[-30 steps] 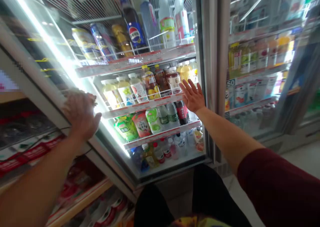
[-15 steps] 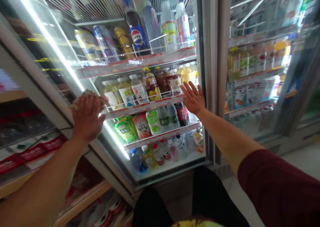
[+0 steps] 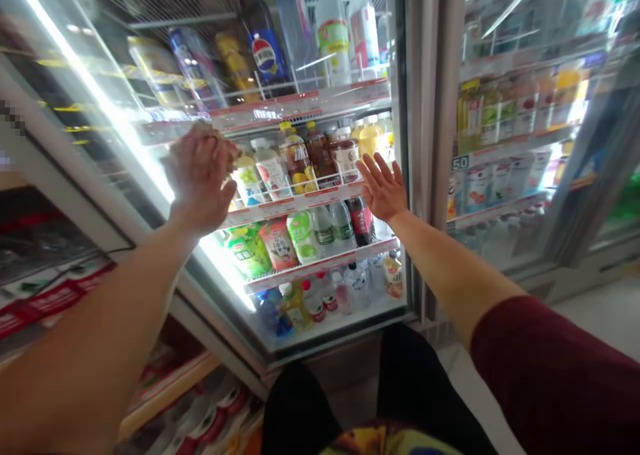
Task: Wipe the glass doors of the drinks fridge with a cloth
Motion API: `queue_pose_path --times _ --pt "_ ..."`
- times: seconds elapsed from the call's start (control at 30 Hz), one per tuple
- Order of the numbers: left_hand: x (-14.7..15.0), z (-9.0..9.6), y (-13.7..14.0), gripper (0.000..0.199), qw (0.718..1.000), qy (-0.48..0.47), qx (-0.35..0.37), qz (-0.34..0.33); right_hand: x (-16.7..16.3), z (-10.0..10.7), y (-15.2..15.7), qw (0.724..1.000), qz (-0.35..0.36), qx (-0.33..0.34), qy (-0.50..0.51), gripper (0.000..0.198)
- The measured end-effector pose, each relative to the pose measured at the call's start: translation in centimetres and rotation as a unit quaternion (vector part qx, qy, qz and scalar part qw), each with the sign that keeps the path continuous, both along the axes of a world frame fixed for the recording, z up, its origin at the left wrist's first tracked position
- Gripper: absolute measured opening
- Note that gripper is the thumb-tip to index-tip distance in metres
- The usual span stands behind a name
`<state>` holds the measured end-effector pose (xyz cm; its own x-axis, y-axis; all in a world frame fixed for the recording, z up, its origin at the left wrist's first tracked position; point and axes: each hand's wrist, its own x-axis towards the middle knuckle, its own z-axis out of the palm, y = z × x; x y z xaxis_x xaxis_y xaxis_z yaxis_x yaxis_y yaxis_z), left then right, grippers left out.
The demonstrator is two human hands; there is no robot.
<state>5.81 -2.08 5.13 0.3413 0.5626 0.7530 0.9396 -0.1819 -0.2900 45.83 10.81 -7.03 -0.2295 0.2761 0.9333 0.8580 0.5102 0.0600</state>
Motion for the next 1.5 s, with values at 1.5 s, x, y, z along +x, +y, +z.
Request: queue_pose_path --times 1.5 --pt "19.9 3.5 6.8 0.062 0.949 0.243 -0.107 -0.171 -0.3 -0.1 0.1 1.000 0.007 0.014 0.004 0.055"
